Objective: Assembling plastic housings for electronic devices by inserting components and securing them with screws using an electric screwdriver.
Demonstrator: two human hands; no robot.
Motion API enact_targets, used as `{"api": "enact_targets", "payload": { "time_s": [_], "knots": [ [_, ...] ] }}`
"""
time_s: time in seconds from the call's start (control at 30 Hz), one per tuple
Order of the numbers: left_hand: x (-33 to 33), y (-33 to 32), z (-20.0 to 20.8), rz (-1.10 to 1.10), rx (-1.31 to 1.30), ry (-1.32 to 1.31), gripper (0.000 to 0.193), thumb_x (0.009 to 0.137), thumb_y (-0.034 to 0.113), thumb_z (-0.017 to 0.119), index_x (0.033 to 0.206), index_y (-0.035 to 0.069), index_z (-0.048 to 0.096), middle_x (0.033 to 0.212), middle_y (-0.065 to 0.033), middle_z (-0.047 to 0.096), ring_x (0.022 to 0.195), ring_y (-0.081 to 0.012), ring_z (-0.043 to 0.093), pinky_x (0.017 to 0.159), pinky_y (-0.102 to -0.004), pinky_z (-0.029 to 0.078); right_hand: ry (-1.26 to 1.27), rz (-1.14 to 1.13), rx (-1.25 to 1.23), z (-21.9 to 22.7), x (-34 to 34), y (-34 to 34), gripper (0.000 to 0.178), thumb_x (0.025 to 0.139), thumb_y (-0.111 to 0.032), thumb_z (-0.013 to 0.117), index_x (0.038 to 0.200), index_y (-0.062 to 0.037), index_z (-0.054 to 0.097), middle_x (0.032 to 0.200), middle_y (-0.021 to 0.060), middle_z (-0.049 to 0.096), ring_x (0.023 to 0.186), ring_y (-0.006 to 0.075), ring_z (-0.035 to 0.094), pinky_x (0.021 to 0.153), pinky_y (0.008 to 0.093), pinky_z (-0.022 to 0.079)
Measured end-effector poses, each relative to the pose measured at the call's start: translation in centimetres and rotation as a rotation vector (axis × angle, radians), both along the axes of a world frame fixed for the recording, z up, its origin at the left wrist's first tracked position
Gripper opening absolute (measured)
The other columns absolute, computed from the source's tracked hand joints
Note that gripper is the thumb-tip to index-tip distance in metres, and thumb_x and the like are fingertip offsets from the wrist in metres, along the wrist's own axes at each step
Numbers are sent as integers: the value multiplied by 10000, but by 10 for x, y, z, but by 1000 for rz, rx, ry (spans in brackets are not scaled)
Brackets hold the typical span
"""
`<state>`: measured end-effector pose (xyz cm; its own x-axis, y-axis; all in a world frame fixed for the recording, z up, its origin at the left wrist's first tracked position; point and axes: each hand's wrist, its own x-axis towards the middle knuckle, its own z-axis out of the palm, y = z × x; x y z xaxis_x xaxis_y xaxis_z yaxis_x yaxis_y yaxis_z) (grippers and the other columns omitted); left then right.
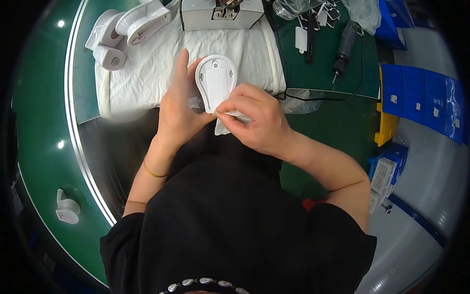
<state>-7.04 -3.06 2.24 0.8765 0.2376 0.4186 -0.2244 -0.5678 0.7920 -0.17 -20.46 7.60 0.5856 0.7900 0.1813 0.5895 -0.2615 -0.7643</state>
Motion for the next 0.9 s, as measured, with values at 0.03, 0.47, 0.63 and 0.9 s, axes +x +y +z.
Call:
{"api": "enact_targets", "payload": {
  "time_s": [0.03, 0.47, 0.63, 0.9],
  "knots": [
    [0, 0, 1, 1, 2, 4, 1129, 618, 127, 876, 1497, -41, 189, 1266, -166, 619, 1077, -325, 640, 855, -371, 553, 1, 0, -3, 1, -3, 0, 202, 742, 9, 763, 919, -54, 688, 844, 65, 587, 727, 191, 585, 630, 278, 471],
    [0, 1, -1, -3, -20, -31, 1139, 595, 99, 880, 1494, -45, 196, 1271, -167, 611, 1075, -325, 640, 864, -373, 552, 429, -207, -95, 11, -7, 2, 56, 829, -29, 714, 880, -31, 693, 878, 22, 616, 809, 99, 582, 731, 236, 453],
    [-1, 2, -1, -6, -19, -8, 1098, 611, 51, 846, 1491, -58, 200, 1274, -170, 610, 1073, -325, 640, 857, -371, 552, -160, -110, -56, 2, -6, 17, 105, 770, -41, 749, 855, -58, 689, 824, 49, 611, 774, 214, 568, 712, 312, 450],
    [-2, 1, -1, 6, -43, 56, 1088, 596, 7, 811, 1495, -49, 200, 1274, -173, 610, 1084, -330, 634, 855, -368, 550, -421, -113, -2, -3, 18, 41, 144, 729, -54, 760, 850, -98, 696, 818, 36, 613, 784, 239, 545, 702, 349, 422]
  ]
}}
